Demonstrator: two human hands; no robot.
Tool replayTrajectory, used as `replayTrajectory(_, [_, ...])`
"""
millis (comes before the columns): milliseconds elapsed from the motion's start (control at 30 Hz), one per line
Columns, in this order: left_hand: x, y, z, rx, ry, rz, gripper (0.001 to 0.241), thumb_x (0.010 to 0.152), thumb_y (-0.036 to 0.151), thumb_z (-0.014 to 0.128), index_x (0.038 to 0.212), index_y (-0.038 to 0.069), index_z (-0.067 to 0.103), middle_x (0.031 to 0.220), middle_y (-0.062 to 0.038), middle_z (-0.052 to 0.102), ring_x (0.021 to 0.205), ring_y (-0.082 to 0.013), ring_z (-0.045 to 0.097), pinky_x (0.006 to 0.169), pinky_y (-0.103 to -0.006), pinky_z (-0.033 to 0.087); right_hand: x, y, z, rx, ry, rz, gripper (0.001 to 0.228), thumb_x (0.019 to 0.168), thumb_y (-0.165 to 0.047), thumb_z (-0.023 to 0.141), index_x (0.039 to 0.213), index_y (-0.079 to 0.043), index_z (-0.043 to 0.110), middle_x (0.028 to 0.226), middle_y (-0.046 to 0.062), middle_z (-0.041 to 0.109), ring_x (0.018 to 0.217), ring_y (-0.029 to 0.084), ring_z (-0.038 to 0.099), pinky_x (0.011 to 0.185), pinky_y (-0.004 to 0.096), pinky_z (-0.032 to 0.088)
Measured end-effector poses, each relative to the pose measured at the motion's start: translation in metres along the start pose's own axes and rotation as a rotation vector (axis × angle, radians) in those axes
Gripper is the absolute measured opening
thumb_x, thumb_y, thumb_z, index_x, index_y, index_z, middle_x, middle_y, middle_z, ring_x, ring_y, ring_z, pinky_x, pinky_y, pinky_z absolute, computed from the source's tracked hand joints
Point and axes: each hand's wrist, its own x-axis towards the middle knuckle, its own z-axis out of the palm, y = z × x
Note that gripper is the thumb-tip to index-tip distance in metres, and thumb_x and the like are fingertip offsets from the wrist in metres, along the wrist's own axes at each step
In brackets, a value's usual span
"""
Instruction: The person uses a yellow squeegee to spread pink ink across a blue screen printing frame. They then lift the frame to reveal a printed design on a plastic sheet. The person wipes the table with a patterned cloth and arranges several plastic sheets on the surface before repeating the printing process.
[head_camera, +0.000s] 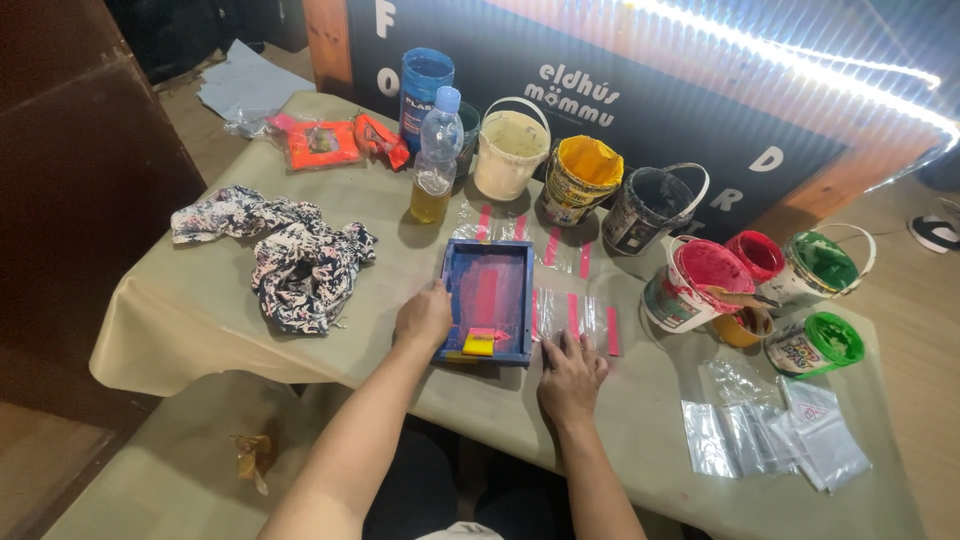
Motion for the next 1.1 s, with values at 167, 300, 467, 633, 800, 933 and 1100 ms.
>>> replayTrajectory(167, [0.005,-0.008,0.007,-0.017,0.02,0.009,0.049,0.106,0.022,0.043,0.14,-0.013,0.052,0.102,-0.038,0.07,0.102,-0.0492,0.071,0.082,-0.0575,0.058,0.001,0.003,0.006,0.001,-0.01,0.006,0.043,0.088,-0.022,0.053,0.123,-0.041,0.07,0.147,-0.004,0.056,0.145,0.025,0.042,0.107,0.045,0.026])
replayTrajectory(300, [0.01,-0.017,0.008,-0.008,0.041,0.047,0.047,0.106,0.022,0.045,0.138,-0.012,0.055,0.102,-0.038,0.07,0.103,-0.0495,0.071,0.082,-0.0581,0.058,0.0,0.003,0.005,0.01,-0.018,0.016,0.044,0.087,-0.023,0.053,0.124,-0.041,0.068,0.147,-0.004,0.055,0.145,0.027,0.042,0.108,0.047,0.028])
replayTrajectory(467, [-0.015,-0.033,-0.042,0.039,0.049,0.002,0.042,0.105,0.022,0.045,0.131,-0.008,0.061,0.1,-0.035,0.072,0.103,-0.0493,0.071,0.085,-0.0609,0.056,0.002,0.001,-0.006,0.082,-0.058,0.046,0.042,0.093,-0.022,0.049,0.127,-0.039,0.067,0.146,-0.002,0.057,0.146,0.026,0.042,0.11,0.047,0.028])
replayTrajectory(633, [-0.012,-0.084,-0.061,0.203,0.074,-0.106,0.039,0.105,0.026,0.046,0.128,-0.001,0.063,0.101,-0.029,0.074,0.103,-0.0442,0.073,0.085,-0.0562,0.059,0.002,-0.002,-0.013,0.161,-0.095,0.058,0.042,0.096,-0.02,0.047,0.131,-0.034,0.064,0.146,0.0,0.057,0.146,0.027,0.042,0.111,0.047,0.028])
replayTrajectory(800, [-0.006,-0.099,-0.063,0.278,0.091,-0.114,0.043,0.106,0.023,0.046,0.136,-0.004,0.058,0.102,-0.031,0.074,0.101,-0.0453,0.073,0.084,-0.058,0.058,-0.001,0.001,-0.004,0.153,-0.002,0.042,0.032,0.096,-0.028,0.053,0.124,-0.033,0.069,0.143,-0.001,0.06,0.141,0.026,0.046,0.109,0.046,0.029])
replayTrajectory(933, [-0.001,-0.103,-0.065,0.305,0.114,-0.107,0.044,0.106,0.023,0.046,0.139,-0.005,0.058,0.103,-0.032,0.074,0.101,-0.0462,0.073,0.083,-0.059,0.058,-0.003,0.007,0.004,0.164,0.041,0.059,0.029,0.098,-0.031,0.054,0.121,-0.034,0.07,0.143,-0.003,0.061,0.139,0.025,0.048,0.107,0.044,0.031])
replayTrajectory(1100, [-0.015,-0.09,-0.069,0.463,0.272,-0.079,0.045,0.102,0.029,0.055,0.136,0.001,0.064,0.102,-0.027,0.075,0.093,-0.0428,0.075,0.077,-0.0561,0.059,0.0,0.047,0.006,0.263,0.135,0.387,0.022,0.095,-0.036,0.063,0.115,-0.034,0.074,0.143,-0.008,0.062,0.131,0.03,0.053,0.103,0.056,0.04])
